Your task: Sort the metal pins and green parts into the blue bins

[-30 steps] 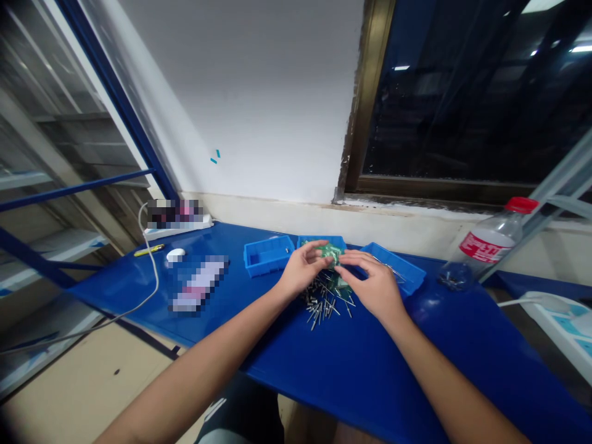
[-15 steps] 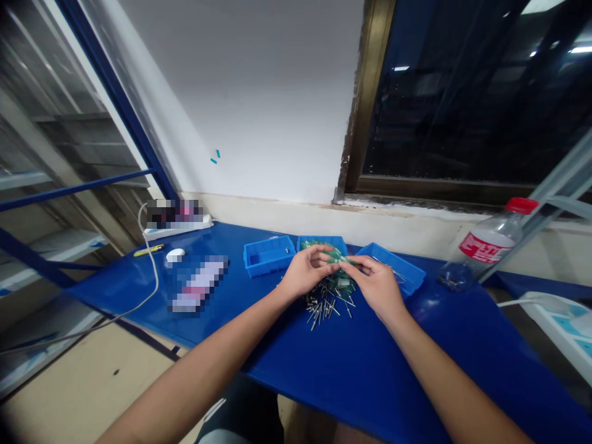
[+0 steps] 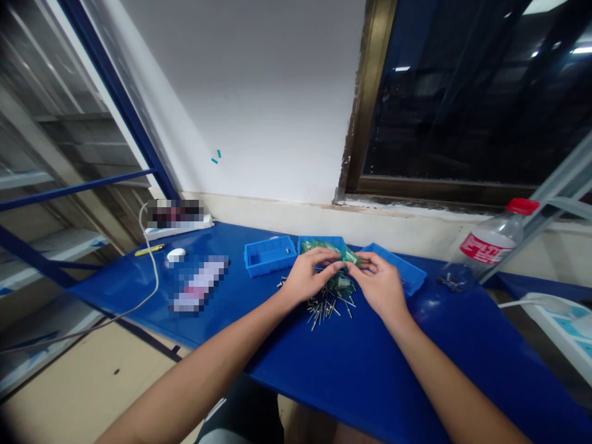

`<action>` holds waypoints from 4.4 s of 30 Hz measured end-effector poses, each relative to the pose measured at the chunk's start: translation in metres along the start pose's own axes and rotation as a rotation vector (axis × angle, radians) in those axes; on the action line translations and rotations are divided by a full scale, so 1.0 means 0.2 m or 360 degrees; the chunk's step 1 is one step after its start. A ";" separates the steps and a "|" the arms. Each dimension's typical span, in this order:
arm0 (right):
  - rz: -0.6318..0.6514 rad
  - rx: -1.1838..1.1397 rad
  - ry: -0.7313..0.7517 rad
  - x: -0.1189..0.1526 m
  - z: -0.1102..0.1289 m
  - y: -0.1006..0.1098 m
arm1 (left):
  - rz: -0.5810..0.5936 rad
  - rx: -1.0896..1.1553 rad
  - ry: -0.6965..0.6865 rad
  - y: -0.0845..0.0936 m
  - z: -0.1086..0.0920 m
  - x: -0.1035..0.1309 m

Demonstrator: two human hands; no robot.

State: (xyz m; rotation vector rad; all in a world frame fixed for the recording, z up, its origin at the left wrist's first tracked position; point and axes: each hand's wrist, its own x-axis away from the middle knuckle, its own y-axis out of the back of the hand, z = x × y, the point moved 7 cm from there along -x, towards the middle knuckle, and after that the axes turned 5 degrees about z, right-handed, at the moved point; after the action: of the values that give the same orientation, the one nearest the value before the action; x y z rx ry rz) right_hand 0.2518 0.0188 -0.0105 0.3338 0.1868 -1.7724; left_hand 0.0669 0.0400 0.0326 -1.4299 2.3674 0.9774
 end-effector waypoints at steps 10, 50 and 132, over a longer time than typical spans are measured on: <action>0.0407 -0.0166 -0.0019 0.01 0.01 -0.11 | -0.0108 0.0235 0.0304 0.00 0.17 -0.01; 0.0182 0.0217 0.0173 0.05 0.09 -0.09 | -0.0092 -0.0306 -0.0138 0.08 -0.02 -0.02; 0.0175 0.0574 0.0435 0.04 0.07 -0.11 | 0.0132 -0.0015 0.0064 0.00 0.06 0.00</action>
State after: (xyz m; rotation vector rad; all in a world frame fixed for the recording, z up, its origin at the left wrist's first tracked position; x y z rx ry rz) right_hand 0.2261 0.0120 -0.0013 0.8325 0.0394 -1.6431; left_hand 0.0659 0.0475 0.0240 -1.3776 2.4721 0.9904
